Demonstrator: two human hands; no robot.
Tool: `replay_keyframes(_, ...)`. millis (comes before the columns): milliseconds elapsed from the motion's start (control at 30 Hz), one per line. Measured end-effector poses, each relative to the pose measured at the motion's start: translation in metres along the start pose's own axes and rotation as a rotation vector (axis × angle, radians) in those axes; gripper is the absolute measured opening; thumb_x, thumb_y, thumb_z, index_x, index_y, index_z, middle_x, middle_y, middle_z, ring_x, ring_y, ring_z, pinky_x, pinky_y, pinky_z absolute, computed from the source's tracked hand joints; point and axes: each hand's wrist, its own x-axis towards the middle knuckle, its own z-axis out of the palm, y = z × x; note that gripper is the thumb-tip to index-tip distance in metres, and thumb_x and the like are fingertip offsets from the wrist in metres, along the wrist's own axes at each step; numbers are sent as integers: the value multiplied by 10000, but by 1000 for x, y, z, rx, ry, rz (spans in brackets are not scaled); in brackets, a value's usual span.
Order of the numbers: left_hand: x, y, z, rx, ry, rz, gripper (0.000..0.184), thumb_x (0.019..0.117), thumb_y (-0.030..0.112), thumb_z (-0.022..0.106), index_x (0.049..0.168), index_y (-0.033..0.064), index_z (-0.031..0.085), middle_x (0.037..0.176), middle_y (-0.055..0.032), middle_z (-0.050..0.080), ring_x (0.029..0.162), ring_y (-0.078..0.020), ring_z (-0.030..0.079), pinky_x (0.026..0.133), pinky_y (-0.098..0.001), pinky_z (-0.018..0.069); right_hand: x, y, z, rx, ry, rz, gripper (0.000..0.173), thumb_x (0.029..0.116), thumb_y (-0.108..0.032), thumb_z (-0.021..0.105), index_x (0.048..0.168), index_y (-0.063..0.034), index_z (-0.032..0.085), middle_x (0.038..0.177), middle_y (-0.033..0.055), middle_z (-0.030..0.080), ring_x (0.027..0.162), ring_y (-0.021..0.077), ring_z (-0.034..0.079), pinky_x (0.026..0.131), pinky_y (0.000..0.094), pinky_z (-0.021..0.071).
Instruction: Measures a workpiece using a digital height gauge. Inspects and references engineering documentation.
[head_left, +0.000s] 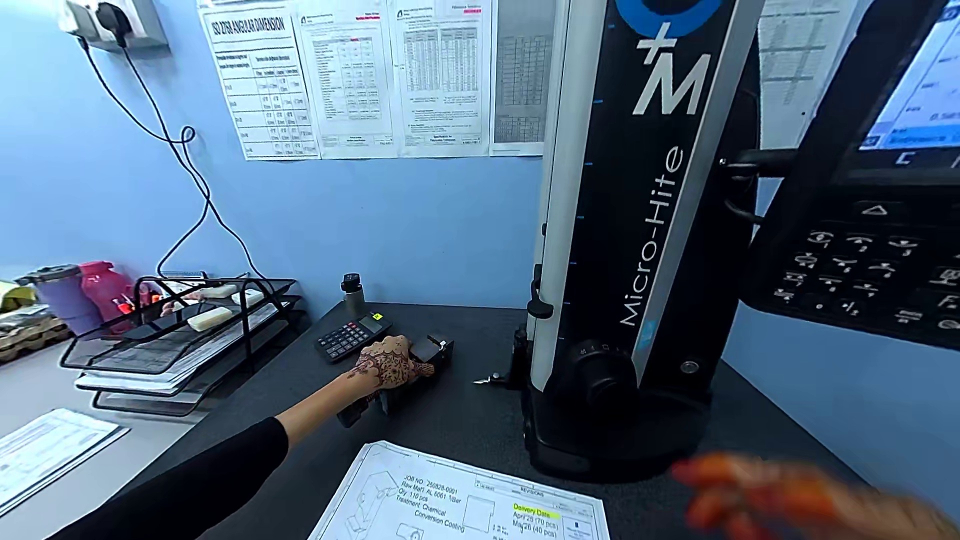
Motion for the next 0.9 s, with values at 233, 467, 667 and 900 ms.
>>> replay_keyframes(233,17,9,7,-99,-14,-115,753,912,664,617,1274,4,621,1315,-233,625,1242,-391,601,1003,-607,462,18,180,-57,-63,381,790,756,963,-342,653,1563,-67,284,1514,222,436,1310,333,507,972,542,471)
replay_keyframes(467,11,28,-28,-107,6,133,820,988,625,527,1517,7,427,1461,-269,521,1383,-436,479,1115,-630,375,12,282,-64,563,139,751,639,813,-591,765,1258,-171,582,1096,-46,712,1064,75,677,955,296,560)
replay_keyframes(667,-57,95,-82,-781,-59,613,684,1121,467,177,1144,32,705,1004,-38,740,938,-102,691,847,-309,544,10,265,-55,315,114,698,715,878,-471,735,1399,-83,436,1179,-83,673,1098,11,648,998,246,532)
replay_keyframes(900,-69,121,-97,-812,-121,538,393,1059,327,556,1309,25,545,940,-73,670,804,-91,662,740,-251,540,4,248,-49,243,157,708,705,943,-417,679,1437,-21,367,1246,-41,631,1145,8,617,1040,240,501)
